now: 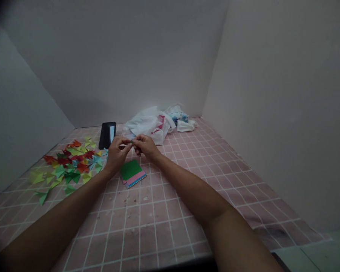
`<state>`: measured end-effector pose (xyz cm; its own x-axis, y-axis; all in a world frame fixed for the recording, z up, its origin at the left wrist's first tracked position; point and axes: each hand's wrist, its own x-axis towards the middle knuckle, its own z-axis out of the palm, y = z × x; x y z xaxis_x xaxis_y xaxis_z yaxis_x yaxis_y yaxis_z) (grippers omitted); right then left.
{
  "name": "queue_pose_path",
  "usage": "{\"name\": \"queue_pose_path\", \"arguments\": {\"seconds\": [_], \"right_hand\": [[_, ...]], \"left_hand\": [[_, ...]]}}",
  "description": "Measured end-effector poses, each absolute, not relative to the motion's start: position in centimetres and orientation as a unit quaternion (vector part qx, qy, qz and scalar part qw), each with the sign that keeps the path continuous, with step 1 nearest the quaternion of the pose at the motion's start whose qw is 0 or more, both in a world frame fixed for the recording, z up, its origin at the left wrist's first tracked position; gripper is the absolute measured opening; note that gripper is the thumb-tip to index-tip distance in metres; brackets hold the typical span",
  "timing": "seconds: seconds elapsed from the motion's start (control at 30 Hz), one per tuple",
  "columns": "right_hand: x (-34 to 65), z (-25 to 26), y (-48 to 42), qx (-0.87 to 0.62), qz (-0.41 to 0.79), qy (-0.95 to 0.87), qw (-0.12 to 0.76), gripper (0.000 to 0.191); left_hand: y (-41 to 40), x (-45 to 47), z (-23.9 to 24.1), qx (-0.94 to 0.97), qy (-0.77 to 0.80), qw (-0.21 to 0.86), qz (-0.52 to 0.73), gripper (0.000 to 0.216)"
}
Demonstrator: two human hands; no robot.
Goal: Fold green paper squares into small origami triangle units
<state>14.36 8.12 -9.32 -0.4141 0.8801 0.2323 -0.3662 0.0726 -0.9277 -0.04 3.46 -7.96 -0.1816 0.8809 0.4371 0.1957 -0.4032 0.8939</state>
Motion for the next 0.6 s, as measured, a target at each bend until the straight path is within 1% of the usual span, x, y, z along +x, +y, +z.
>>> {"name": "queue_pose_path", "arguments": {"seconds": [0.1,0.2,0.37,0.6], "right_hand": [[14.33,-9.11,7.91,-0.238,0.629,-0.554,0.491,0.038],[14.36,-8.93,7.88,-0.241,0.607,-0.565,0.503,0.031],[14.34,-9.05,8.14,-0.228,0.585,-0.582,0.517,0.024],[13.98,-9.20,8.23,-0.210,0.595,-0.578,0.517,0.022]], "left_hand": [[3.44,-0.07,-8.03,0.584,0.475,0.254,0.608,0.006],[3.59,-0.08,-8.29,0.578,0.476,0.256,0.611,0.008],[3.88,-0.09,-8.57,0.560,0.461,0.296,0.621,0.015],[4.11,0.09,-8.77,0.532,0.440,0.352,0.633,0.020]]}}
